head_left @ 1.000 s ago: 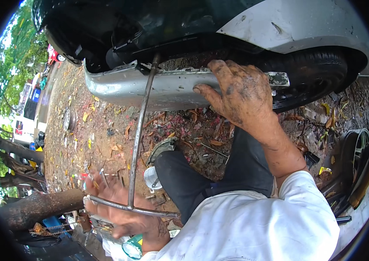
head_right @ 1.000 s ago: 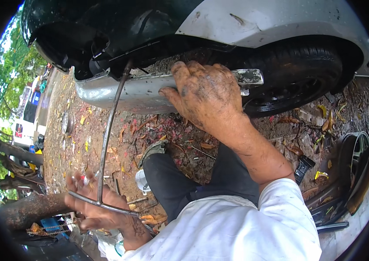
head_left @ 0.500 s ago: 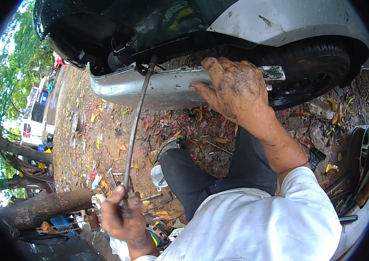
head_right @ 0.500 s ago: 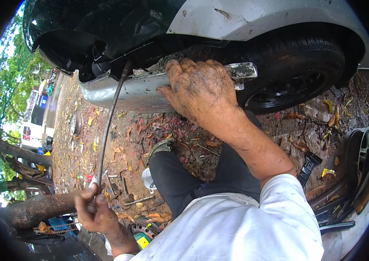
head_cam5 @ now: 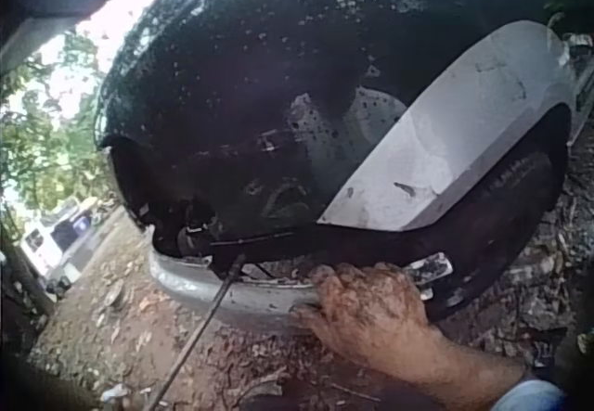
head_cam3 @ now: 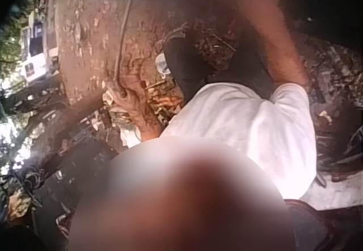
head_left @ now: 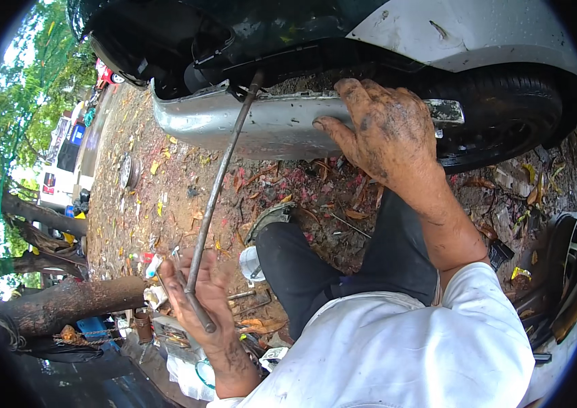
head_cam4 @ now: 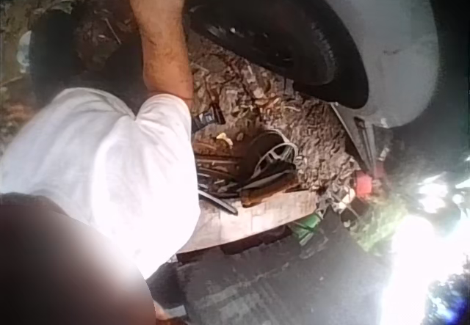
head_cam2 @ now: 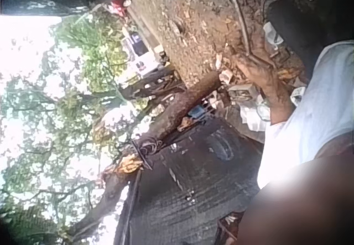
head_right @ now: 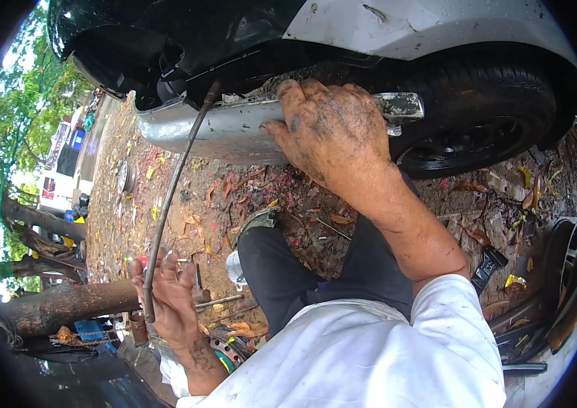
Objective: Repairing a damaged car bumper using hand tools.
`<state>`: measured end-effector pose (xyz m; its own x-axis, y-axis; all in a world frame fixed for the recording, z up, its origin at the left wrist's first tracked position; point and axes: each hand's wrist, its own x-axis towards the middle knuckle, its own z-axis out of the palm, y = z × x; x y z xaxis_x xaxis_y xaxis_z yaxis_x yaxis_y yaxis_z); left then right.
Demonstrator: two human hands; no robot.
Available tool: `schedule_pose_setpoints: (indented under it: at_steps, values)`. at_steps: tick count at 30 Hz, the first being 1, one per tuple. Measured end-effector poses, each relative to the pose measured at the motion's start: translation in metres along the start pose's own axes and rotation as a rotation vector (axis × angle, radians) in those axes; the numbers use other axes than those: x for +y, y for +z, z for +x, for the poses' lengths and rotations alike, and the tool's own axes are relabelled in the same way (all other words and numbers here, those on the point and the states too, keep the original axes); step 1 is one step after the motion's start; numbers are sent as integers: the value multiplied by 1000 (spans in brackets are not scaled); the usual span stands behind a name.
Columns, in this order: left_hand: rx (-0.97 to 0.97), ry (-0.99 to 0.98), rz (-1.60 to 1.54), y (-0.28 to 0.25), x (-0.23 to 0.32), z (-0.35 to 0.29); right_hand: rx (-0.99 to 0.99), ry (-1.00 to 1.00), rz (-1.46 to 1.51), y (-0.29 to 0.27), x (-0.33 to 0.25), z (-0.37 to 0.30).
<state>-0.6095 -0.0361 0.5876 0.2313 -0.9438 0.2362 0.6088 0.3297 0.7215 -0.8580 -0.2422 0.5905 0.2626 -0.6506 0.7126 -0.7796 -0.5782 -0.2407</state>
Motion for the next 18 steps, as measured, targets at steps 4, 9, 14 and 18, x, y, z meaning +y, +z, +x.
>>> schedule_pose_setpoints:
  at_steps: [4,9,14,18]
  values:
    - [0,697,1632,-4,21,-6,38,-18,-18,1,3,0]
    - [-187,709,2232,36,44,0,10,2,0,0,-1,-1]
    - [217,431,1333,31,16,4,-18,-9,-1,2,1,-2]
    - [410,-1,-33,27,5,0,14,-23,-4,1,-1,1]
